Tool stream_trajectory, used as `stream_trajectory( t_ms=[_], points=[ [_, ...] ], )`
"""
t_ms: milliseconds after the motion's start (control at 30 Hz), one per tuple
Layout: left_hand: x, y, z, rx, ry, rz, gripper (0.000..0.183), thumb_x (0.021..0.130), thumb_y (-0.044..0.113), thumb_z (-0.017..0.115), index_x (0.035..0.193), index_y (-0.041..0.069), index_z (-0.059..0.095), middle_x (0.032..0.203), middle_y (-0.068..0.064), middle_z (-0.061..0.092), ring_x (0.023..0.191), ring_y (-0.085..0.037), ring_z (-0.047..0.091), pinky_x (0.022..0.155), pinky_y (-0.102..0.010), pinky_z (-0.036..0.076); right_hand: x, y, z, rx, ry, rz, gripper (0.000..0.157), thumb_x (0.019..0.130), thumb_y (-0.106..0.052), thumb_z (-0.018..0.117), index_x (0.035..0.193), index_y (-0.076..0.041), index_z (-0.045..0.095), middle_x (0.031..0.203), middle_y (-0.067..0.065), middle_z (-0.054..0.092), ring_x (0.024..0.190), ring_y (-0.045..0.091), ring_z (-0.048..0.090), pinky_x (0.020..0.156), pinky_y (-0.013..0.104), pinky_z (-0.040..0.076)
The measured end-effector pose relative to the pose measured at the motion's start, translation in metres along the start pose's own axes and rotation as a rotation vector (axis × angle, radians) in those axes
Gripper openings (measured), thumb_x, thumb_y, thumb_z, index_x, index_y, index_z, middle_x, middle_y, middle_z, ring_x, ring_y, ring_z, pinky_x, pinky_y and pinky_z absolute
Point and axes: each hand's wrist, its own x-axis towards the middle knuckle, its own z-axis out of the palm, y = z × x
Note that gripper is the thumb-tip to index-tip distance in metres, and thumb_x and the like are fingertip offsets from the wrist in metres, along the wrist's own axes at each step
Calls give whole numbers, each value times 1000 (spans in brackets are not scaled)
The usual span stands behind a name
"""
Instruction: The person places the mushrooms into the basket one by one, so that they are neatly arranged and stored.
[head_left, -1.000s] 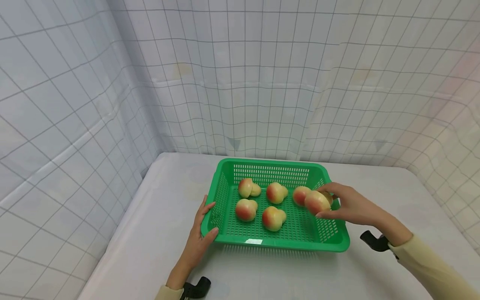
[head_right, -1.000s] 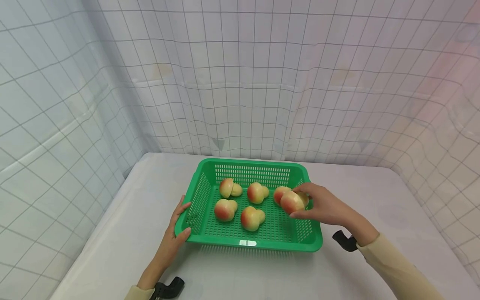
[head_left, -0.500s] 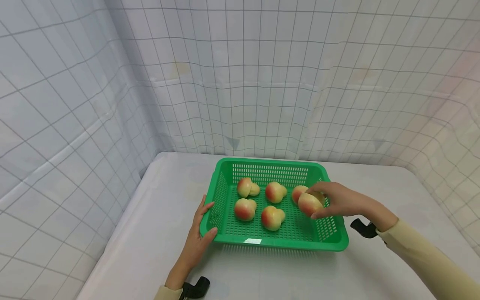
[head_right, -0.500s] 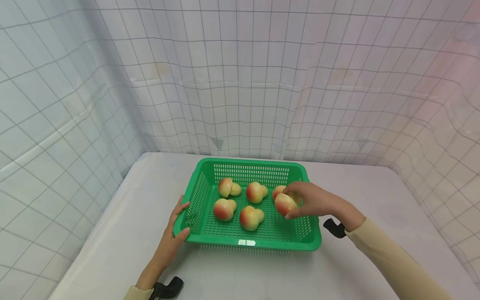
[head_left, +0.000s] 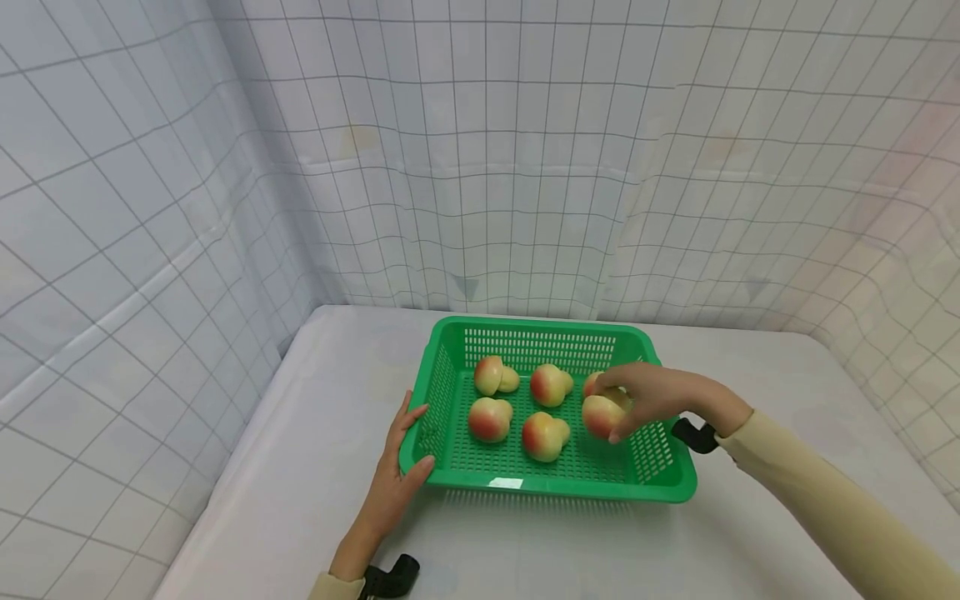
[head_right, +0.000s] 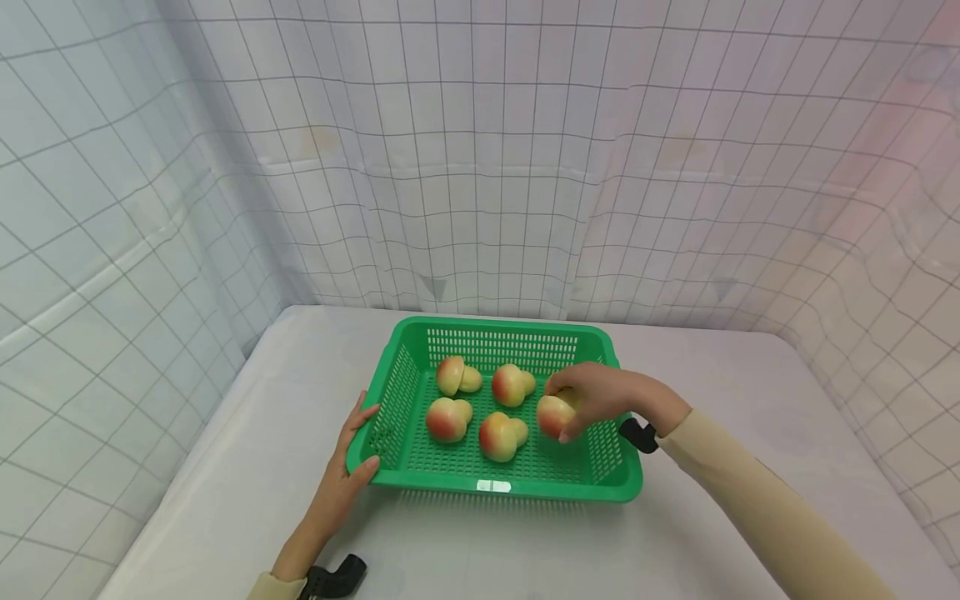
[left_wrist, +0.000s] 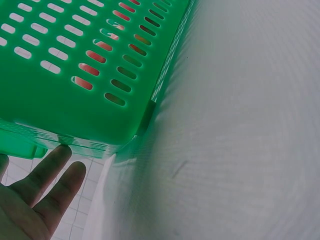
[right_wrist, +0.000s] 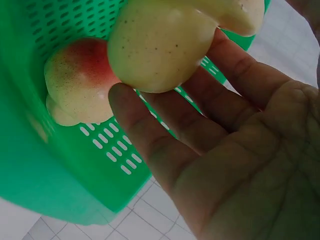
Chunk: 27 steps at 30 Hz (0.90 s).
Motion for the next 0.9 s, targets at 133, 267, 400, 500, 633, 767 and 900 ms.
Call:
stream_trajectory(
  t_ms=[133,267,400,500,633,767,900],
  points=[
    [0,0,-1,13,-7,3,63,91,5,51,148,18,29,158,-4,2,142,-28,2,105,-56,16,10,3,0,23,-71,17,46,71,-28,83,110,-14,64,99,-6,58,91,19,50,75,34,44],
    [1,0,-2,5,-14,2,62,92,4,51,148,17,28,158,-5,1,142,-28,2,104,-57,16,20,5,1,38,-137,15,37,70,-25,83,102,-17,65,93,-5,57,87,18,49,74,34,43],
    [0,0,-1,-6,-6,-2,61,92,5,50,148,19,30,158,-1,2,142,-27,1,102,-62,14,27,5,3,12,-188,30,35,69,-23,83,100,-18,67,95,-7,56,88,16,49,78,34,43],
    [0,0,-1,-5,-5,-1,61,92,5,50,148,19,29,158,-2,1,142,-27,1,102,-61,14,32,5,6,-14,-222,77,37,68,-21,84,102,-20,67,98,-8,55,91,15,49,83,36,42],
    [1,1,-1,-1,-13,4,63,91,4,51,148,18,29,158,-6,1,142,-29,2,101,-62,16,38,6,10,-23,-267,156,40,69,-21,84,105,-22,66,103,-8,53,95,16,47,85,38,43],
    [1,1,-2,5,-20,3,64,90,4,52,148,16,28,158,-8,0,142,-32,2,100,-62,18,42,7,12,-44,-309,175,38,69,-21,83,103,-23,66,103,-8,52,95,16,46,83,38,44],
    [1,2,-1,-6,-16,5,63,90,4,51,148,17,28,158,-6,1,142,-30,2,101,-62,17,44,8,14,-62,-336,163,36,69,-18,82,101,-22,66,101,-7,52,92,15,47,82,37,45]
  ],
)
